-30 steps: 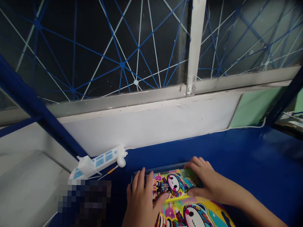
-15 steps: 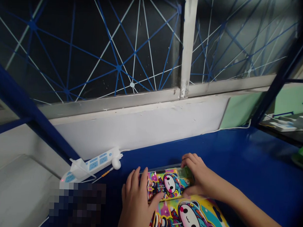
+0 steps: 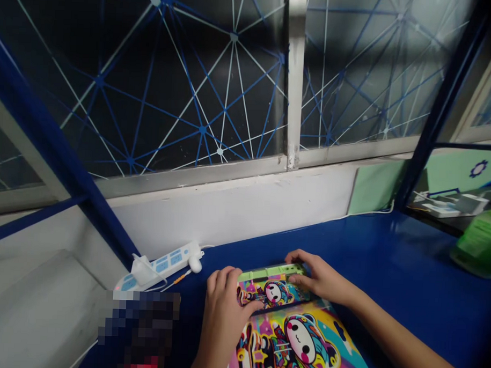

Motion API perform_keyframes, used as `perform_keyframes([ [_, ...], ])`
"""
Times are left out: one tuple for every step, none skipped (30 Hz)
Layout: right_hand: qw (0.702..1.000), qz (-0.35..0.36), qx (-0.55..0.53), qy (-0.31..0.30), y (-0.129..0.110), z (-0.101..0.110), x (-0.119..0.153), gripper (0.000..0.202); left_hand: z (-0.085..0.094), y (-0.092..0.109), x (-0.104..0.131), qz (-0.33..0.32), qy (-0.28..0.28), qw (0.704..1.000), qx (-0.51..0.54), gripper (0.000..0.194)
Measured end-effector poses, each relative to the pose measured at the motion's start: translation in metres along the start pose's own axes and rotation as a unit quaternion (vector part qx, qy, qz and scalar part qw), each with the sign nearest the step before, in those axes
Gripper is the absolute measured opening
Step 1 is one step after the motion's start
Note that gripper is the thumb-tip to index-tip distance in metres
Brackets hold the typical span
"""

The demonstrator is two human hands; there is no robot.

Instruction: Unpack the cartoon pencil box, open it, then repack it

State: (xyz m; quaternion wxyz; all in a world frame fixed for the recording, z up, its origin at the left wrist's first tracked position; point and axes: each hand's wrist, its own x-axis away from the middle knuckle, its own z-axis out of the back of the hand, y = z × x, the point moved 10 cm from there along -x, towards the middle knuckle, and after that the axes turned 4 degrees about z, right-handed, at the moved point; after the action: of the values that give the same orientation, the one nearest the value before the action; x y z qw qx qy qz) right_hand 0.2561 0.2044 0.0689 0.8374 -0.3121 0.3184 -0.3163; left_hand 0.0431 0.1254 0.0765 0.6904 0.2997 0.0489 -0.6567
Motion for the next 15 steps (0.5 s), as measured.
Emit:
perform_keyframes([
  [1.0, 0.004, -0.006, 0.0, -0.002, 0.0, 0.0, 0.027, 0.001, 0.002, 0.0, -0.009, 0.008, 1.0, 0.003, 0.063],
  [1.0, 0.01, -0.006, 0.0, -0.004, 0.0, 0.0, 0.027, 0.003, 0.003, 0.0, -0.015, 0.016, 1.0, 0.005, 0.062],
  [1.0, 0.019, 0.001, 0.001, -0.009, 0.001, 0.0, 0.027, 0.005, 0.004, 0.0, -0.02, 0.025, 0.999, 0.004, 0.062],
  [0.999, 0.032, 0.012, 0.001, -0.016, 0.002, 0.001, 0.028, 0.009, 0.005, 0.0, -0.024, 0.037, 0.999, 0.003, 0.061],
  [0.999, 0.048, 0.027, 0.003, -0.025, 0.004, 0.001, 0.03, 0.013, 0.007, 0.0, -0.028, 0.05, 0.998, 0.001, 0.059],
  [0.997, 0.063, 0.044, 0.006, -0.035, 0.006, 0.002, 0.033, 0.019, 0.009, 0.001, -0.032, 0.066, 0.997, -0.001, 0.056],
  [0.995, 0.077, 0.062, 0.011, -0.046, 0.008, 0.005, 0.037, 0.025, 0.011, 0.002, -0.036, 0.08, 0.996, -0.001, 0.052],
  [0.993, 0.089, 0.079, 0.018, -0.058, 0.01, 0.009, 0.04, 0.032, 0.014, 0.006, -0.042, 0.097, 0.994, -0.003, 0.049],
  [0.99, 0.099, 0.094, 0.026, -0.069, 0.011, 0.015, 0.041, 0.041, 0.018, 0.013, -0.053, 0.121, 0.991, -0.009, 0.046],
  [0.988, 0.107, 0.109, 0.035, -0.08, 0.011, 0.023, 0.04, 0.05, 0.022, 0.022, -0.071, 0.15, 0.986, -0.018, 0.043],
  [0.984, 0.117, 0.124, 0.048, -0.09, 0.009, 0.034, 0.038, 0.059, 0.027, 0.035, -0.089, 0.184, 0.978, -0.031, 0.043],
  [0.979, 0.131, 0.141, 0.062, -0.099, 0.006, 0.046, 0.034, 0.068, 0.032, 0.052, -0.114, 0.232, 0.965, -0.047, 0.042],
  [0.973, 0.147, 0.161, 0.079, -0.106, 0.002, 0.061, 0.032, 0.073, 0.035, 0.07, -0.133, 0.258, 0.955, -0.06, 0.04],
  [0.963, 0.171, 0.184, 0.101, -0.112, -0.004, 0.076, 0.029, 0.078, 0.03, 0.087, -0.113, 0.284, 0.95, -0.061, 0.039],
  [0.95, 0.198, 0.206, 0.125, -0.118, -0.011, 0.092, 0.027, 0.08, 0.02, 0.102, -0.078, 0.298, 0.949, -0.064, 0.04],
])
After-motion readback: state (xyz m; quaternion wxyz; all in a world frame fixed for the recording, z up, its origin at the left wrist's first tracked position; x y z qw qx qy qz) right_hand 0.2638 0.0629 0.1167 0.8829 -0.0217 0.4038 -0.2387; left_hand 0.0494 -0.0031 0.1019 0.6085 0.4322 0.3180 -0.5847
